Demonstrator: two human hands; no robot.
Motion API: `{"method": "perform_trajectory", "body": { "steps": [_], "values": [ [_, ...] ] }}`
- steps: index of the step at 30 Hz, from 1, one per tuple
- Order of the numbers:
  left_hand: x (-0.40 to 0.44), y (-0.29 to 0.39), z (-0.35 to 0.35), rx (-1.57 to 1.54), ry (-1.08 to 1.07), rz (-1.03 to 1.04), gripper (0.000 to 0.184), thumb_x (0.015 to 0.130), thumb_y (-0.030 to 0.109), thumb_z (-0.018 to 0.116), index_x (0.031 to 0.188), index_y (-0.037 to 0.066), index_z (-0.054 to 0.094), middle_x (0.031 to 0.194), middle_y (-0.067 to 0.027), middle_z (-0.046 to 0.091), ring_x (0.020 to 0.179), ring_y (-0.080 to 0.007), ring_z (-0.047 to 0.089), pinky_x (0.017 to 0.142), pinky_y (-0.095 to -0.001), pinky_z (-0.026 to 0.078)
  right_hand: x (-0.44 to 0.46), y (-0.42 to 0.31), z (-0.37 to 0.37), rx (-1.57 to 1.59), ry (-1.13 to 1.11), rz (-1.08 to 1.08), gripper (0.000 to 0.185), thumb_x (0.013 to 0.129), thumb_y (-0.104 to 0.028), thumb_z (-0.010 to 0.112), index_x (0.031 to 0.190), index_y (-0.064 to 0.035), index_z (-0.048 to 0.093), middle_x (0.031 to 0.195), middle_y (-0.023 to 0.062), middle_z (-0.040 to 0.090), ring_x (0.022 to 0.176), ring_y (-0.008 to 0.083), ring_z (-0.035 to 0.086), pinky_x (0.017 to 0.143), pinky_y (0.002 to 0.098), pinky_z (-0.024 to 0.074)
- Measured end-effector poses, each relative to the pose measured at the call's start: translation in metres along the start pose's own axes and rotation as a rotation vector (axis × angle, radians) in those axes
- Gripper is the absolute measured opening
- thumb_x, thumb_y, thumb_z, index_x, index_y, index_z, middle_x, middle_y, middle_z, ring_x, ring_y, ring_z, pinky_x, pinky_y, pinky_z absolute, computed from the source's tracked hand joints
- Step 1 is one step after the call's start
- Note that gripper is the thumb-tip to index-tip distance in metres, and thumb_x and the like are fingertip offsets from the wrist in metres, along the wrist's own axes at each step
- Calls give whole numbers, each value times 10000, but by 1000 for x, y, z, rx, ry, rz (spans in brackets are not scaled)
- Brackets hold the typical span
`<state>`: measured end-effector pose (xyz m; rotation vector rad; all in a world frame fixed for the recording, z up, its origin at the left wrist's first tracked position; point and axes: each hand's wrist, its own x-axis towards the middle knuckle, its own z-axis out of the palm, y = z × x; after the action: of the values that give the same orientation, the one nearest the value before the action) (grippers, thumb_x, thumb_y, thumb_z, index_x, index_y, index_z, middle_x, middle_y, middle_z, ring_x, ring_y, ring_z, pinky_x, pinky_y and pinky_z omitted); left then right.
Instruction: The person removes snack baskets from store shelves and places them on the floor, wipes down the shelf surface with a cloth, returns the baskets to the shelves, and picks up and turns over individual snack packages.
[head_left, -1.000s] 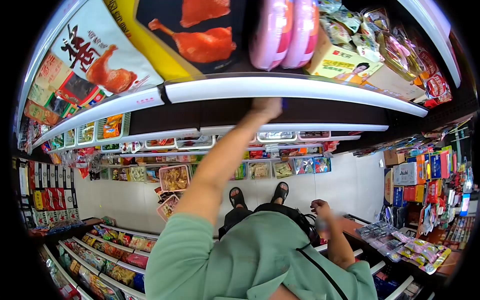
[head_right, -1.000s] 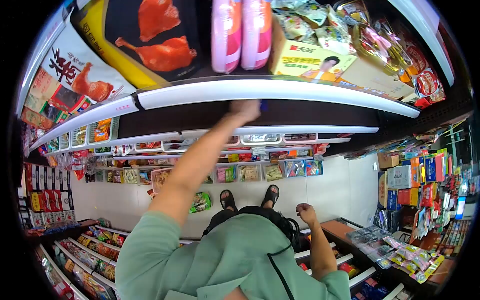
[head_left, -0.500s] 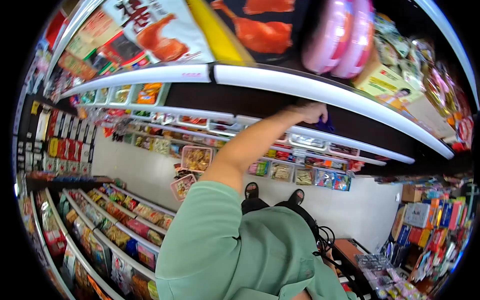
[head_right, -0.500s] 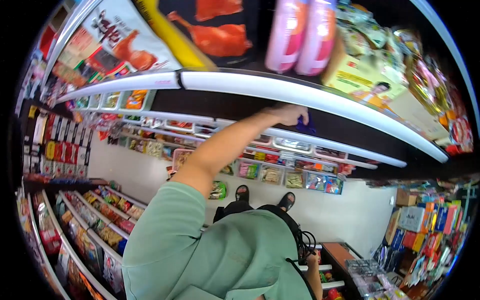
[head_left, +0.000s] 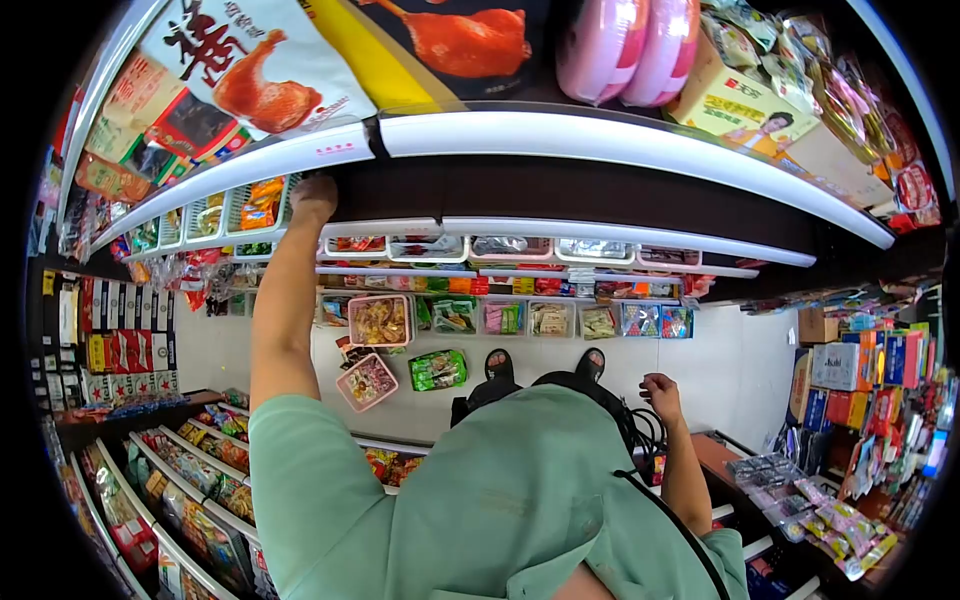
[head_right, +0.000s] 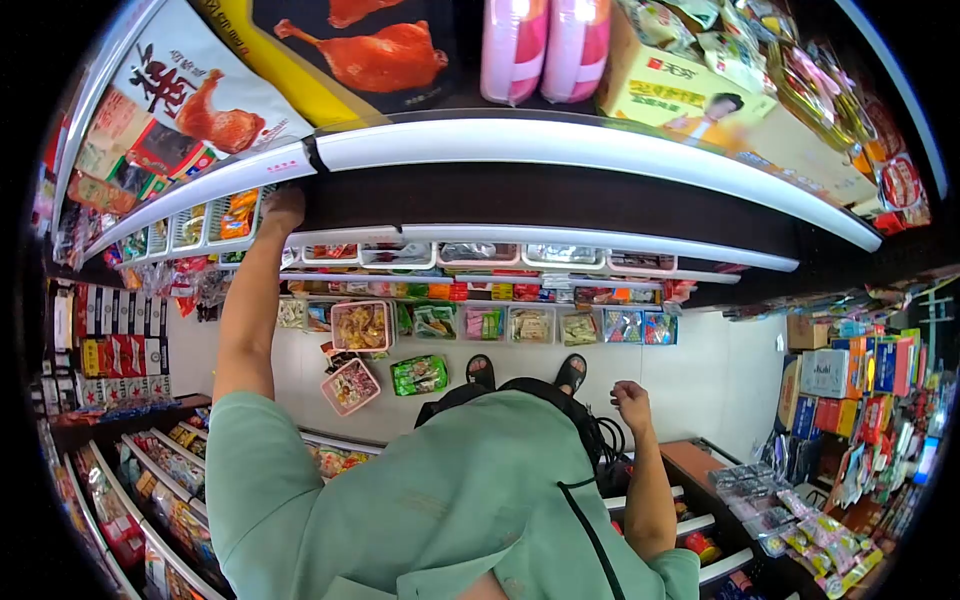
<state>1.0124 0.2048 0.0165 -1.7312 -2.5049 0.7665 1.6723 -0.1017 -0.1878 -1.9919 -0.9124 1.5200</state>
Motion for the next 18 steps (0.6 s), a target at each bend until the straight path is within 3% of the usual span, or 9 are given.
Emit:
{"method": "perform_trajectory", "body": {
  "steps": [2, 8, 9, 10, 13, 14, 16, 17, 18],
  "values": [
    [4, 0, 4, 14, 41, -26, 346, 882, 162, 417, 1186, 82, 560, 1200, -174, 560, 1119, -297, 545, 912, -383, 456, -4, 11, -3, 1, 4, 22, 196, 875, -144, 523, 1012, -19, 586, 844, 94, 650, 703, 175, 631, 586, 281, 486],
    [9, 25, -15, 189, -129, 295, 435, 761, 142, 534, 1184, 40, 551, 1268, -169, 508, 1198, -302, 469, 991, -408, 388, -19, 117, -29, 37, 44, 102, 215, 846, -174, 572, 921, 21, 621, 747, 82, 634, 687, 182, 629, 611, 288, 527],
    [18, 34, 3, 91, 54, 398, 504, 693, 143, 559, 1178, 10, 539, 1165, -208, 567, 954, -313, 615, 786, -410, 518, -21, 144, -38, -462, -35, -199, 219, 828, -182, 579, 914, 14, 629, 733, 92, 635, 686, 192, 633, 597, 276, 519],
    [0, 57, -17, -37, 22, 425, 452, 687, 124, 570, 1126, 18, 552, 1078, -190, 592, 874, -291, 625, 682, -400, 533, -28, 174, -45, -963, -115, -492, 224, 811, -189, 586, 907, 7, 637, 718, 102, 636, 685, 201, 638, 583, 263, 511],
    [-42, 140, -67, -442, -242, 524, 235, 675, 83, 615, 898, 48, 549, 804, -111, 567, 662, -207, 592, 408, -325, 479, -47, 243, -56, -80, -145, 85, 360, 607, -272, 689, 914, -88, 657, 842, 154, 646, 751, 289, 643, 610, 324, 522],
    [-36, 167, -67, -423, -318, 583, 212, 672, 100, 655, 789, 63, 482, 723, -80, 490, 579, -172, 540, 374, -303, 425, -49, 227, -55, -172, -104, 104, 357, 628, -257, 681, 929, -71, 644, 840, 140, 650, 753, 267, 639, 629, 318, 518],
    [-45, 224, -69, -420, -177, 854, 201, 654, 100, 672, 772, 45, 519, 752, -110, 538, 688, -239, 555, 539, -356, 446, -54, 186, -50, -354, -29, 153, 351, 670, -229, 665, 959, -36, 617, 835, 113, 657, 757, 224, 632, 667, 307, 509],
    [-45, 253, -63, -456, -11, 1088, 199, 645, 97, 677, 764, 40, 528, 763, -122, 552, 735, -267, 554, 619, -374, 455, -52, 162, -49, -153, 64, 327, 302, 732, -213, 641, 951, -8, 607, 813, 105, 657, 734, 206, 629, 645, 305, 509],
    [-59, 285, -76, -428, -32, 1078, 197, 637, 94, 680, 756, 33, 535, 775, -133, 558, 769, -285, 546, 669, -375, 444, -44, 157, -49, 2, 109, 337, 246, 771, -183, 615, 938, -3, 617, 760, 95, 642, 663, 176, 595, 572, 298, 474]
  ]
}}
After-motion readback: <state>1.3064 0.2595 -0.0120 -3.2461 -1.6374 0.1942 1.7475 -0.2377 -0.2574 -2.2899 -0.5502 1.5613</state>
